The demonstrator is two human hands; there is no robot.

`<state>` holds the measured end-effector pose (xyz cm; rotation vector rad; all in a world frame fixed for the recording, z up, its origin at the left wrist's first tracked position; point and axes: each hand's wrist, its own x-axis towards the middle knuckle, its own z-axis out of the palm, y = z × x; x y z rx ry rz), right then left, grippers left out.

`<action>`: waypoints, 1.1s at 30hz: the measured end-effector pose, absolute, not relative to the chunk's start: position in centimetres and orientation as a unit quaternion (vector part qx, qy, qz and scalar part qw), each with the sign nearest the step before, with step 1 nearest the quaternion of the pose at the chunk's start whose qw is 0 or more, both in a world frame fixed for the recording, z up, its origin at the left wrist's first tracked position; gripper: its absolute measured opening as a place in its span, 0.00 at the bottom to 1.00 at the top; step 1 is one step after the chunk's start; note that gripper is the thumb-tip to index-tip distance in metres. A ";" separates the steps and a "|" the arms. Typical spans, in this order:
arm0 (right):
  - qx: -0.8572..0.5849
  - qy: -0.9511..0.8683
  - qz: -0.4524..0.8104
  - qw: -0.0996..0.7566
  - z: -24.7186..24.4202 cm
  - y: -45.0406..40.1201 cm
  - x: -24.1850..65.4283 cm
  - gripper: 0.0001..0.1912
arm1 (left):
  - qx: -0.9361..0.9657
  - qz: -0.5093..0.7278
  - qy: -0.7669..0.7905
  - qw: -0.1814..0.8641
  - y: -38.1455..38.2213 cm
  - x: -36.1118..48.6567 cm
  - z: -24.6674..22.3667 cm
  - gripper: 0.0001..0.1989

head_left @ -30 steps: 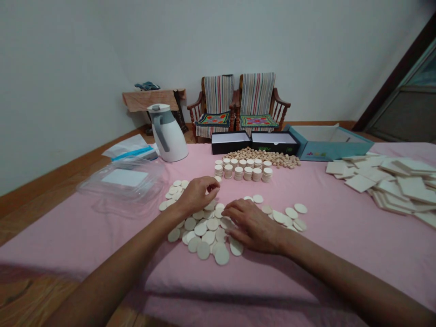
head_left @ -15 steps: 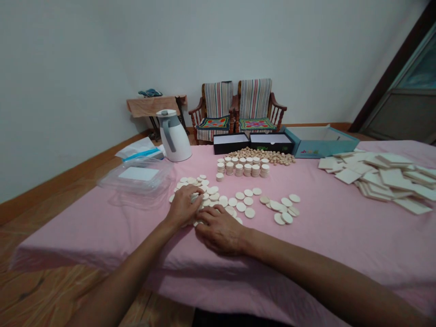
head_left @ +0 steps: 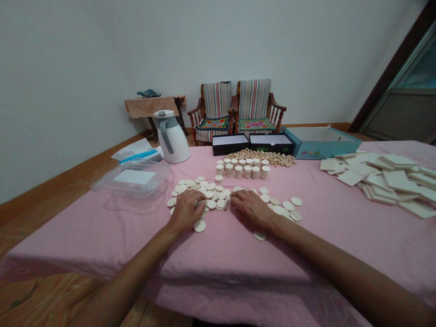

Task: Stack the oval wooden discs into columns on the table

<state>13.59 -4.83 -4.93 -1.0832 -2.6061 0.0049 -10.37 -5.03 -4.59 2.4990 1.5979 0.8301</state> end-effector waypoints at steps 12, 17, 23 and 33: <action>-0.457 -0.845 0.062 0.271 -6.0 -3.7 17.3 0.14 | 0.770 0.138 0.623 -0.027 1.8 -14.2 -4.0 0.24; -0.469 -0.837 0.067 0.274 -6.5 -3.0 17.6 0.13 | 0.744 0.090 0.662 0.001 4.4 -14.7 -4.7 0.26; -0.479 -0.835 0.070 0.262 -6.4 -3.2 17.4 0.12 | 0.758 0.078 0.647 0.019 4.3 -13.8 -5.0 0.23; -0.484 -0.834 0.077 0.255 -6.5 -3.1 17.3 0.11 | 0.812 0.128 0.569 0.031 3.5 -13.3 -5.0 0.14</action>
